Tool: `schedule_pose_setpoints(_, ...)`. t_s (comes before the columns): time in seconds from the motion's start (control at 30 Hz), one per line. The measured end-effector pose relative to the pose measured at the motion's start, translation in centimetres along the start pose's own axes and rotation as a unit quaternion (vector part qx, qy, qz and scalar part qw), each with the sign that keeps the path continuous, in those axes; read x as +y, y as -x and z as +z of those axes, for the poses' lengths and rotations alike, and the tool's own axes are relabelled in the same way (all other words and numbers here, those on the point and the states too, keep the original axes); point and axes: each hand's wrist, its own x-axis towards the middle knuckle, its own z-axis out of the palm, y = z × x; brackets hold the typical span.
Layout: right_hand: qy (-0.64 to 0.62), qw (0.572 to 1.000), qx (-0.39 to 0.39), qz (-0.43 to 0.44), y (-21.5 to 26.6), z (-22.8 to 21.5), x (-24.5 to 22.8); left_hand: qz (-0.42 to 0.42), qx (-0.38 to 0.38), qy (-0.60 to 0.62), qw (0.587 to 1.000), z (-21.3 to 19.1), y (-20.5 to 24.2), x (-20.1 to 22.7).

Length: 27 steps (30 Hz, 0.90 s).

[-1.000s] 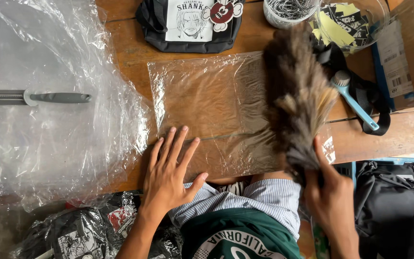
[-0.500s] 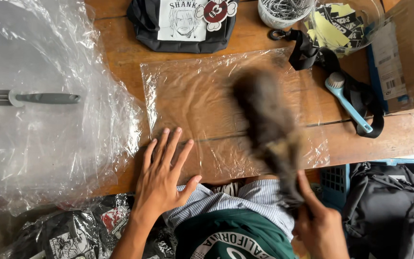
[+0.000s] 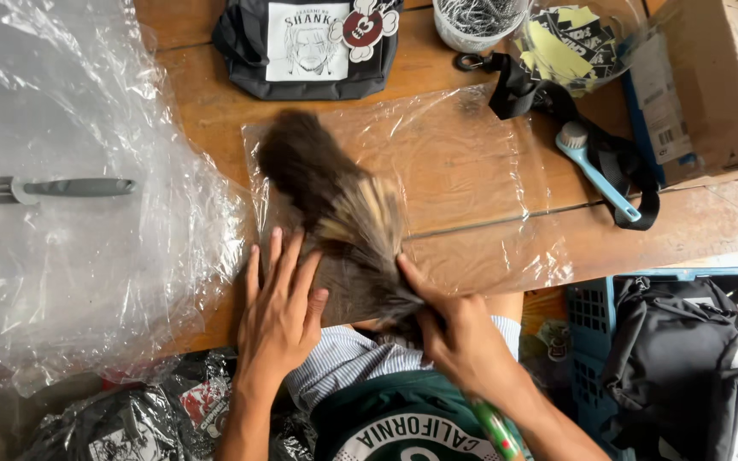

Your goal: The person wipes a plastic sheet on a wooden table using a feather duster, then places a small black pouch on the sheet. They attach a sticker and a tag to the pouch, zip it closed, and place it inside a clear plastic bag. The person repeats the process with another pouch, attaching stickers and tags before bagging it.

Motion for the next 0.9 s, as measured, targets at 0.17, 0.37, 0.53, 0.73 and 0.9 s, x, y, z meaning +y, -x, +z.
schedule_pose_setpoints(0.17, 0.089, 0.971, 0.067, 0.21, -0.1, -3.3, 1.6, -0.013, 0.015, -0.007, 1.0, 0.2, 0.3, 0.0)
schedule_pose_setpoints(0.37, 0.128, 0.944, 0.194, 0.235, 1.9, -5.0, 2.6, -0.024, 0.04, 0.013, 0.999, 0.7, 0.6, -0.1)
schedule_pose_setpoints(0.53, 0.032, 0.972, 0.17, 0.159, 4.4, -2.4, 2.2, 0.0, 0.075, 0.051, 0.996, 0.6, 0.7, -0.2)
schedule_pose_setpoints(0.73, -0.01, 0.992, -0.102, 0.071, 7.4, 0.1, 4.1, -0.02, 0.102, -0.029, 0.994, 1.2, 0.9, -0.1)
schedule_pose_setpoints(0.9, -0.076, 0.939, 0.103, 0.318, 7.7, -2.8, 3.4, -0.038, 0.083, -0.007, 0.996, 0.9, 0.4, 0.2)
